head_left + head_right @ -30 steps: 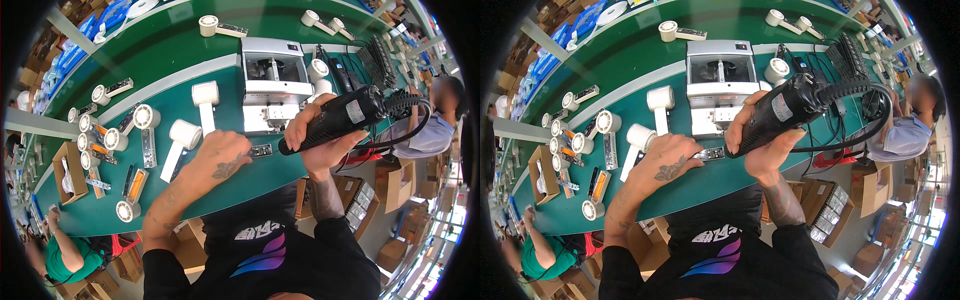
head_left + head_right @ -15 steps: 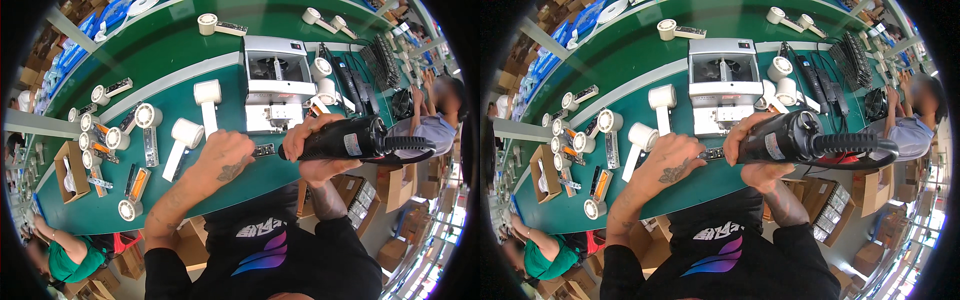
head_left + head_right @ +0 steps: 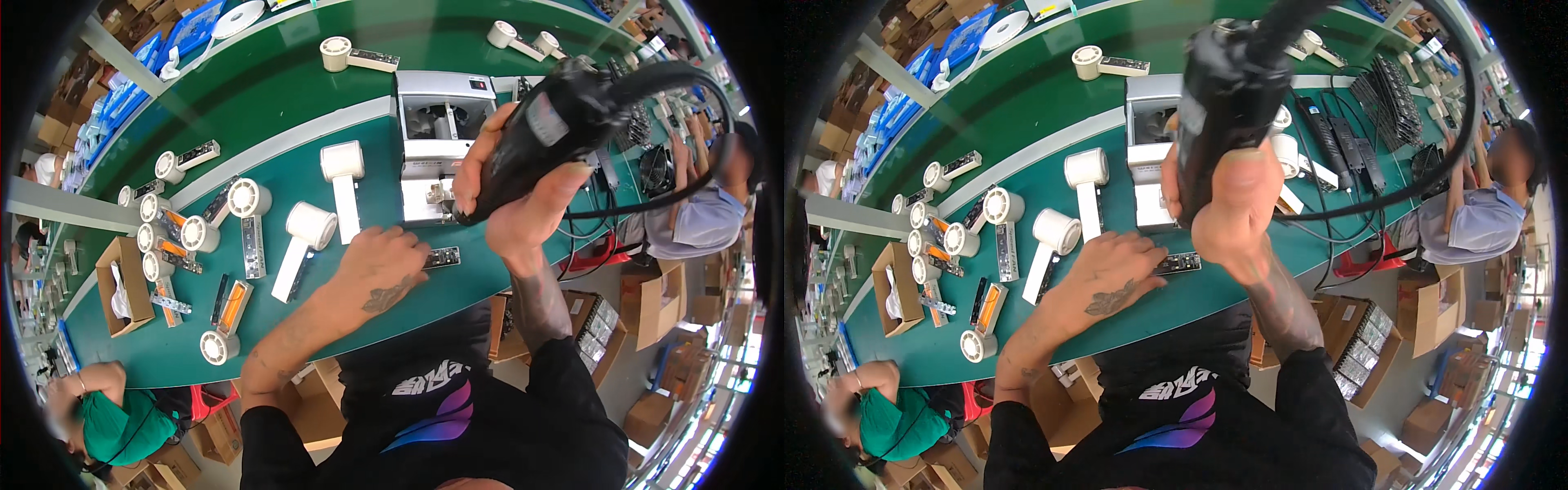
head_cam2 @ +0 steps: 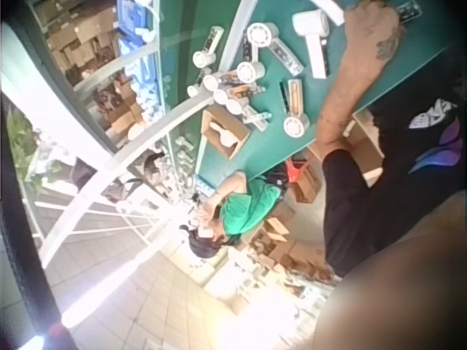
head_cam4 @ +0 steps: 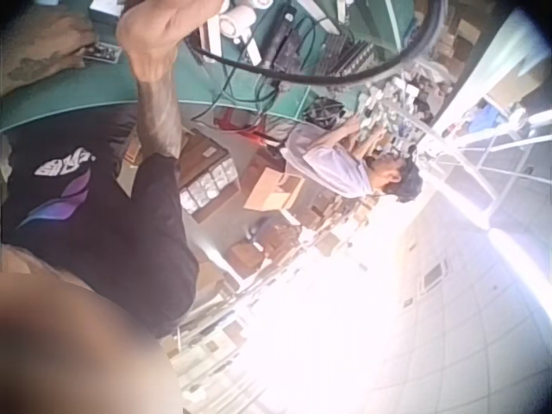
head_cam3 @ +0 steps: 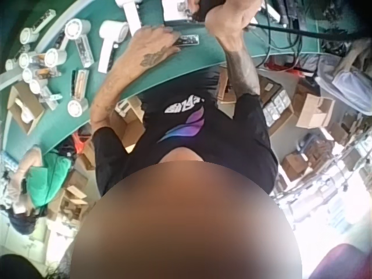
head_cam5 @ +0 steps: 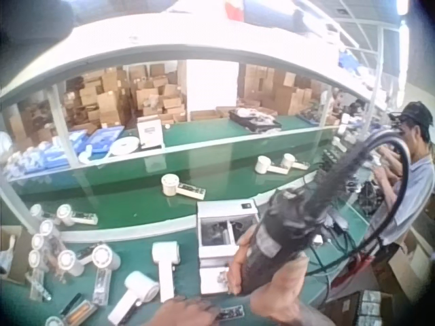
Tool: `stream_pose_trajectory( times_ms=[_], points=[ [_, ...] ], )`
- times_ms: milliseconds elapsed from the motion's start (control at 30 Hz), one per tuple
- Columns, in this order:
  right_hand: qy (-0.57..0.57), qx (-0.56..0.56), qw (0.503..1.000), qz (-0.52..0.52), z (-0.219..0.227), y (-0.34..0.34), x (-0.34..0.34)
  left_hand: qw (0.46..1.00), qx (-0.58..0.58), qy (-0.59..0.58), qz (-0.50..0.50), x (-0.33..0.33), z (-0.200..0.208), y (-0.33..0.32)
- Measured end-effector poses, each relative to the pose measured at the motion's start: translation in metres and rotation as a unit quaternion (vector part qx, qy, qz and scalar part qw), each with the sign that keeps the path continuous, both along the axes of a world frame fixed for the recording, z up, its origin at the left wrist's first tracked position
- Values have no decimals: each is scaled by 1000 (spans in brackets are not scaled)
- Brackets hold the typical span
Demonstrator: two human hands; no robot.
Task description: Assembling electronic components into plastic housings using an electric tool on an assembly line.
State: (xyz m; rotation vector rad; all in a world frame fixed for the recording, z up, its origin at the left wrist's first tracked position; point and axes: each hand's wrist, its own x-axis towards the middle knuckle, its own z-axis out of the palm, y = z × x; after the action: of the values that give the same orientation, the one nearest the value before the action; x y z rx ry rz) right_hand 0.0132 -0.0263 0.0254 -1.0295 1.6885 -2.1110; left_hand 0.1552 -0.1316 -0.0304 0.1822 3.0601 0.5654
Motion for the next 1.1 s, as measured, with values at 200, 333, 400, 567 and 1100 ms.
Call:
stream_pose_trajectory(
  times_ms=[200,333,400,567,1100],
  points=[
    [-102,-56,990,84,-17,14,21,997,49,52,36,24,39,-24],
    [-125,-56,984,117,-15,-2,37,992,82,80,47,37,25,-33],
    [-114,-17,988,105,-15,-6,39,989,94,107,44,39,21,-34],
    [-116,-27,989,90,-19,-14,39,992,101,66,44,37,20,-34],
    [-125,-33,986,108,-31,-16,34,988,126,67,60,40,15,-35]
  ],
)
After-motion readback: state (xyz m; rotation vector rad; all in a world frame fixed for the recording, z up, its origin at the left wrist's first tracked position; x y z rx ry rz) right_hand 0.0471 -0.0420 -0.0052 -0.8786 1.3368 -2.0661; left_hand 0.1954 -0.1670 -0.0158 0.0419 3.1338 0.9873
